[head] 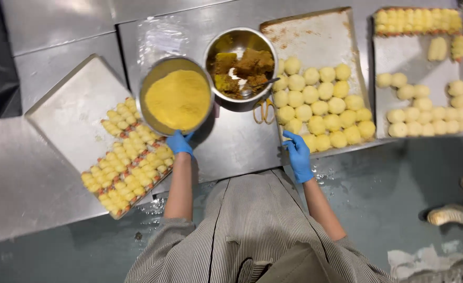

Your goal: Filling dough balls with a savory mixture and coating them in breadcrumbs.

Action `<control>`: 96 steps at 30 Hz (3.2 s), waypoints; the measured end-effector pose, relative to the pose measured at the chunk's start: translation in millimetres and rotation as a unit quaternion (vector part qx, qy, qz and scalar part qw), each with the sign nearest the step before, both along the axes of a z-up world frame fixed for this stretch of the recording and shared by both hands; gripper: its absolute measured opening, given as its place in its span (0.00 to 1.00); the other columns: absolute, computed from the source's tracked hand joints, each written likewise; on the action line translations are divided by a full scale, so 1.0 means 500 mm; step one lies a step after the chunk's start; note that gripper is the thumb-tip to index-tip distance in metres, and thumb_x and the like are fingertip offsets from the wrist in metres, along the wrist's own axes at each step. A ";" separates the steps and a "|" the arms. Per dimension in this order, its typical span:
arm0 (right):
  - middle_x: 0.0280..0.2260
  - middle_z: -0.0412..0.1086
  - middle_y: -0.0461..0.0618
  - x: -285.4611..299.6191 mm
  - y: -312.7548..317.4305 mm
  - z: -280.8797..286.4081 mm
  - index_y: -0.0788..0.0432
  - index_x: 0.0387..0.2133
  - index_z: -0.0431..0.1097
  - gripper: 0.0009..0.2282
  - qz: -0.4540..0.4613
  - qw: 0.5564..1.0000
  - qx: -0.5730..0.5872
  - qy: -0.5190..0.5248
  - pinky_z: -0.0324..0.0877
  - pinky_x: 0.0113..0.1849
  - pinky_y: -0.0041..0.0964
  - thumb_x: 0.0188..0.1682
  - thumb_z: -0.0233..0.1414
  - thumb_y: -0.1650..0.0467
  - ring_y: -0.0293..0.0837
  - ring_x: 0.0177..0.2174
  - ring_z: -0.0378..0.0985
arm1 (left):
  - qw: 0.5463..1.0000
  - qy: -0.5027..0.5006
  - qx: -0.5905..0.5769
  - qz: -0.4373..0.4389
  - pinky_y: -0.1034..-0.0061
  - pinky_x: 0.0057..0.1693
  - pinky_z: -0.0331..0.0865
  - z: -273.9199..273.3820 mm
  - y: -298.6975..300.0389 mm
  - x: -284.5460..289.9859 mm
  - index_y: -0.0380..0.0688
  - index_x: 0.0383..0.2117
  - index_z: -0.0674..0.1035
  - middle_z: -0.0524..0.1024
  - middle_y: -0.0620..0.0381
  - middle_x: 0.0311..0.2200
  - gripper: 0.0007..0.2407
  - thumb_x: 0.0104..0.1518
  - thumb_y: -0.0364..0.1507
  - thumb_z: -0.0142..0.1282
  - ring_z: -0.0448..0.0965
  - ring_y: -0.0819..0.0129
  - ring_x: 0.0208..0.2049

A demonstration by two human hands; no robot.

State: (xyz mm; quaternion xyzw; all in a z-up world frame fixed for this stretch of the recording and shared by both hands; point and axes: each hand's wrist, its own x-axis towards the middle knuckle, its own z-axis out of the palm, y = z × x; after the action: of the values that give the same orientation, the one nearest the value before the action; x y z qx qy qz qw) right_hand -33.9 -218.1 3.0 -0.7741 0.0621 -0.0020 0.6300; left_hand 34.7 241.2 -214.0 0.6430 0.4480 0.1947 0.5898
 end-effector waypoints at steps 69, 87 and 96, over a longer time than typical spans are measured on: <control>0.43 0.71 0.44 0.471 -0.850 0.125 0.60 0.48 0.70 0.17 0.113 0.989 0.096 0.027 0.75 0.44 0.30 0.47 0.64 0.73 0.35 0.43 0.74 | 0.839 -0.127 -0.287 -0.444 0.73 0.62 0.69 0.561 -1.101 0.112 0.35 0.58 0.73 0.74 0.51 0.56 0.17 0.64 0.28 0.54 0.76 0.67 0.56; 0.42 0.74 0.51 0.190 0.126 -0.262 0.64 0.49 0.69 0.21 0.317 0.890 0.169 0.281 0.77 0.38 0.32 0.44 0.64 0.70 0.40 0.40 0.78 | 0.979 -0.039 -0.134 -0.148 0.78 0.43 0.74 0.260 -0.466 -0.113 0.39 0.46 0.75 0.79 0.53 0.39 0.17 0.52 0.24 0.68 0.79 0.72 0.39; 0.46 0.67 0.64 0.159 0.231 -0.087 0.67 0.48 0.65 0.26 0.223 0.948 -0.191 -0.121 0.71 0.47 0.49 0.38 0.66 0.70 0.60 0.45 0.73 | 0.881 -0.060 0.336 -0.328 0.65 0.62 0.71 0.231 -0.337 -0.128 0.39 0.53 0.76 0.75 0.46 0.54 0.14 0.63 0.27 0.60 0.77 0.54 0.54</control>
State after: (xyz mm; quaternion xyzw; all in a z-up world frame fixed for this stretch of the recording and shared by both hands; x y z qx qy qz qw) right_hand 45.8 -102.5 -40.4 -0.8682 -0.1898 0.0329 0.4574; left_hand -29.2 72.8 -98.4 0.9001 0.0831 0.1673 0.3937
